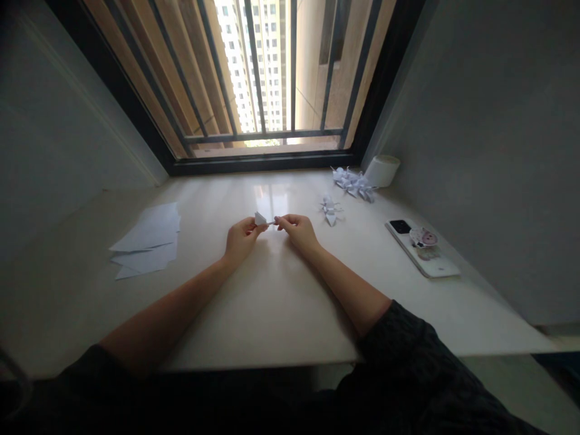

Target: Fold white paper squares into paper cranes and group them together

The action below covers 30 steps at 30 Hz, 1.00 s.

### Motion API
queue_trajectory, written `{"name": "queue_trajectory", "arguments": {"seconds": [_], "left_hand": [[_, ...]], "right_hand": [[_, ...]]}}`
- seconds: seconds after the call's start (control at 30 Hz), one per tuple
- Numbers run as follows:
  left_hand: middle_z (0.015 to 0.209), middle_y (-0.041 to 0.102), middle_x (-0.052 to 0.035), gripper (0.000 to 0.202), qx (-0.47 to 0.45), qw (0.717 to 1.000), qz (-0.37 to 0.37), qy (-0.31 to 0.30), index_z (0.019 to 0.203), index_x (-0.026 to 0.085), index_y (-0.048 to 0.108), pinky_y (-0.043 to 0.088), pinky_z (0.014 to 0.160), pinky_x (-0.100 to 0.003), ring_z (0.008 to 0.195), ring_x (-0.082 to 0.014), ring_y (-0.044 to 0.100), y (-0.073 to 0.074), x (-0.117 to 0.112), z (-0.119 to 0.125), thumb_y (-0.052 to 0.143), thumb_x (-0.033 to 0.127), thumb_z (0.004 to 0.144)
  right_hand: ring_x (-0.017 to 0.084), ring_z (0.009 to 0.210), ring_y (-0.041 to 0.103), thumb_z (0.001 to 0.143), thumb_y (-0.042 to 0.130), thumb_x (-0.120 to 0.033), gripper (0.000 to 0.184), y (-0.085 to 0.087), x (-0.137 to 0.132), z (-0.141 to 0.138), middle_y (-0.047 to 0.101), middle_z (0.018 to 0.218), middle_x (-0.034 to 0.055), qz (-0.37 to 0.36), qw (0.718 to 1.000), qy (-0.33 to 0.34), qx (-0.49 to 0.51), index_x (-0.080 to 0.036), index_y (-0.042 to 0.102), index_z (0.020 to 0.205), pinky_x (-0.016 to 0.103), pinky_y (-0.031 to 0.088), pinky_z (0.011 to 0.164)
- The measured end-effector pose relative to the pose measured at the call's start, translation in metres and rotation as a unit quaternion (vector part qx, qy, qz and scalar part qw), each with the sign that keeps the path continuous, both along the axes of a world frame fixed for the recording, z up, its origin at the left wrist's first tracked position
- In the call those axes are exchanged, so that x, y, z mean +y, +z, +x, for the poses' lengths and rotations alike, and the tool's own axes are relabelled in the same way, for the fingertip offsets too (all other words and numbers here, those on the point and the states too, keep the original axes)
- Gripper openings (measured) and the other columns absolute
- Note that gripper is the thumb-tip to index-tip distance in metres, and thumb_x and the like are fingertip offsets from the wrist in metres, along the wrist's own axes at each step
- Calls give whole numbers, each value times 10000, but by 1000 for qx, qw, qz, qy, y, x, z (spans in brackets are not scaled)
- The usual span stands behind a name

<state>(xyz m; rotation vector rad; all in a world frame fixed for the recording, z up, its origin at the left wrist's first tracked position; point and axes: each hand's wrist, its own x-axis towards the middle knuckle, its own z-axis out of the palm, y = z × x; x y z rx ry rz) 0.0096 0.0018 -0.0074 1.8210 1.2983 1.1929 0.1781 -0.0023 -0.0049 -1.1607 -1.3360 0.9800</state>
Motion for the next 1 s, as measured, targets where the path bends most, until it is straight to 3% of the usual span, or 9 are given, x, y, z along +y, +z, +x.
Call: {"name": "queue_trajectory", "arguments": {"seconds": [0.23,0.4,0.57,0.77,0.9,1.0], "left_hand": [[743,685,-22,223,-34,999,-12,8,767,186,674,425,622,-241,690,-153,605,-2,3,0,625,402,748],[711,688,-26,206,-66,997,-32,9,717,173,680,423,613,-238,671,-152,605,-5,5,0,644,376,724],[712,691,-36,236,-90,995,-52,-3,734,165,693,411,599,-237,660,-148,604,-5,7,1,640,395,718],[667,681,-37,276,-120,990,-76,-7,681,150,679,403,596,-237,612,-134,585,2,4,1,652,424,697],[681,686,-42,276,-124,989,-79,-9,708,151,684,407,599,-240,623,-141,596,0,5,1,650,425,700],[705,691,-43,254,-126,989,-77,-20,747,156,694,420,617,-242,655,-149,613,-4,7,1,646,402,708]], "right_hand": [[115,597,520,691,660,-479,301,4,-4,-3,619,624,5,-37,997,25,58,-181,704,689,259,387,606],[120,632,535,670,694,-461,282,1,-2,-3,630,667,0,-18,997,9,71,-197,698,770,253,400,600],[136,667,548,712,669,-459,263,4,-5,-1,676,784,28,62,997,-36,-29,-216,718,799,270,420,609],[167,735,562,747,654,-454,254,9,-13,-1,662,794,48,172,971,-85,-145,-245,742,863,296,440,629],[170,730,568,737,662,-459,256,7,-12,-1,673,797,49,170,972,-83,-141,-249,744,859,301,439,625],[162,704,573,720,668,-472,269,4,-7,0,683,790,42,123,985,-70,-97,-235,743,820,294,437,621]]}}
